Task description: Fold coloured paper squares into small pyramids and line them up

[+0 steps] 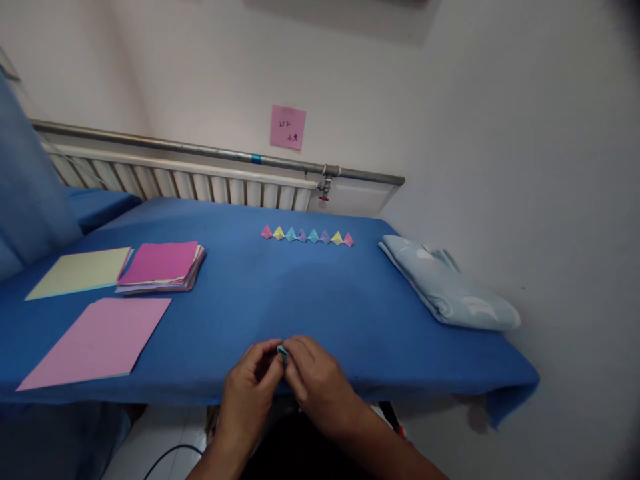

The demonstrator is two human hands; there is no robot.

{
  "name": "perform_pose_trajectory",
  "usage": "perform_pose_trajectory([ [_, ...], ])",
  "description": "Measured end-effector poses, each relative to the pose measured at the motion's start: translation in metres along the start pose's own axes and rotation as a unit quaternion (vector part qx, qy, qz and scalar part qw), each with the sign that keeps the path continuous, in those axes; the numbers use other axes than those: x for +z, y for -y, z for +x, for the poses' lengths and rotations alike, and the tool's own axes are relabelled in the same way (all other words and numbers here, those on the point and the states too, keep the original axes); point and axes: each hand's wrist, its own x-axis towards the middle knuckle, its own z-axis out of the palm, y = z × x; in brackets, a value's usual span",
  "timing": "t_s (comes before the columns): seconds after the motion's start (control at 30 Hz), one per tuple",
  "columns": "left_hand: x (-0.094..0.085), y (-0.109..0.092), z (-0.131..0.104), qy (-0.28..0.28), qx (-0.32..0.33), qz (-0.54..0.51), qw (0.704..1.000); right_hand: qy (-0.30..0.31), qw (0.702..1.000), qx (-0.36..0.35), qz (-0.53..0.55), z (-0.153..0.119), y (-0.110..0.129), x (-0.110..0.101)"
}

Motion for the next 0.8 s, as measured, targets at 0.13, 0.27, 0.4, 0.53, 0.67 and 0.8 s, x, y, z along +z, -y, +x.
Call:
perform_pose_trajectory([
  [0.13, 0.001, 0.001, 0.001, 0.001, 0.005, 0.030, 1.000, 0.007, 0.998, -0.016, -0.052, 0.001, 0.000, 0.003],
  [0.27, 0.002, 0.002, 0.003, -0.008, 0.008, 0.063, 0.998, 0.015, 0.996, -0.016, -0.082, 0.003, 0.001, 0.006],
  [0.4, 0.002, 0.004, 0.003, -0.010, 0.017, 0.076, 0.997, 0.010, 0.995, -0.015, -0.097, 0.003, 0.001, 0.007],
  [0.53, 0.004, 0.002, 0.002, -0.016, 0.009, 0.081, 0.997, -0.006, 0.996, 0.004, -0.087, 0.002, -0.001, 0.008],
  [0.67, 0.008, -0.002, 0.000, -0.033, 0.012, 0.077, 0.996, -0.019, 0.998, 0.022, -0.060, 0.001, -0.003, 0.009],
  [0.8, 0.014, -0.005, 0.000, -0.039, -0.011, 0.027, 0.999, -0.043, 0.998, 0.008, -0.041, 0.002, -0.005, 0.009],
])
